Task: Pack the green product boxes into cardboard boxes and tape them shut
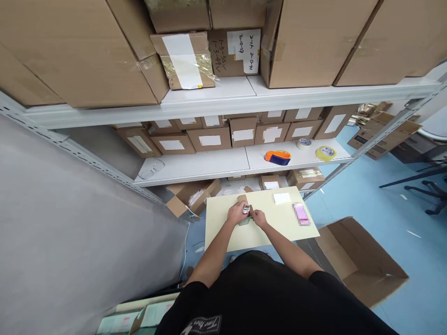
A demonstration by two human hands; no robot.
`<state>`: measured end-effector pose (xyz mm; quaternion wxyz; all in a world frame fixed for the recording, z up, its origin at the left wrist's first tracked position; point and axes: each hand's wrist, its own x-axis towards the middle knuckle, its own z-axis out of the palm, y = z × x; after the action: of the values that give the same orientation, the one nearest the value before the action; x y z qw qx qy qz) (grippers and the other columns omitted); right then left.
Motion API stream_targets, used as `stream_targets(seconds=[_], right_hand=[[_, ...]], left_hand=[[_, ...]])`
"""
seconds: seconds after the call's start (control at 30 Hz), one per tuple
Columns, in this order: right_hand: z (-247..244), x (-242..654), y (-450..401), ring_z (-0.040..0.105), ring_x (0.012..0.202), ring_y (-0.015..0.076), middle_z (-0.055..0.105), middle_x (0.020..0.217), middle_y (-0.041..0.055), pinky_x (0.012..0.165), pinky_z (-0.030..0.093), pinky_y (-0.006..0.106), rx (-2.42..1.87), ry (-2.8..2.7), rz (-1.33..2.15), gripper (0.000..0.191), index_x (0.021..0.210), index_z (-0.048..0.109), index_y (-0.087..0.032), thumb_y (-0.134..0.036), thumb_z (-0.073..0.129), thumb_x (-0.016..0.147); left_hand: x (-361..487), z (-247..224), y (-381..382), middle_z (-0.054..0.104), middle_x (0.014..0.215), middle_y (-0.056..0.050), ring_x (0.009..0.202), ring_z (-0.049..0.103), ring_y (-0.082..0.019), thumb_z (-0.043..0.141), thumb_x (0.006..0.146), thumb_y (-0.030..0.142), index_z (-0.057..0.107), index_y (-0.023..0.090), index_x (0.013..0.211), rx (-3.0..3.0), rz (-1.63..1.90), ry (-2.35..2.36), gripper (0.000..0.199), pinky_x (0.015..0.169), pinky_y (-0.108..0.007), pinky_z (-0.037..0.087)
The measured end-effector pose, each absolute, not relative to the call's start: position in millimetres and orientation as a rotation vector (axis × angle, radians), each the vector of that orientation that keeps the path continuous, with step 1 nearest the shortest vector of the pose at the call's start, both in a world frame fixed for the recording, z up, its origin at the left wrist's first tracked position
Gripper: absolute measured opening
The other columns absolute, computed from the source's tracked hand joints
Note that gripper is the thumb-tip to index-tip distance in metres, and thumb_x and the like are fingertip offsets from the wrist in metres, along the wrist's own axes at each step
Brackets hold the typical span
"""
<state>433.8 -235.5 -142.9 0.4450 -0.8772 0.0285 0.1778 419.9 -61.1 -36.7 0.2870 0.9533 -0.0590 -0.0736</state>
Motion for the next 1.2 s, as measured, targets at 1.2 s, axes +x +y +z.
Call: stream_targets(seconds=[1.2], right_hand=[[-138, 394, -218, 0.07, 0.104, 0.0215, 0.072, 0.116, 0.0082, 0.097, 0.057, 0.039, -1.843, 0.012, 0.194, 0.038, 0.117, 0.065, -0.023, -0.032, 0.065, 0.08]], left_hand=[[396, -117, -23, 0.058, 0.14, -0.009, 0.142, 0.049, -0.026, 0.079, 0.069, 0.015, 0.067, 0.023, 0.114, 1.965, -0.232, -0.083, 0.047, 0.115, -0.042, 0.041]])
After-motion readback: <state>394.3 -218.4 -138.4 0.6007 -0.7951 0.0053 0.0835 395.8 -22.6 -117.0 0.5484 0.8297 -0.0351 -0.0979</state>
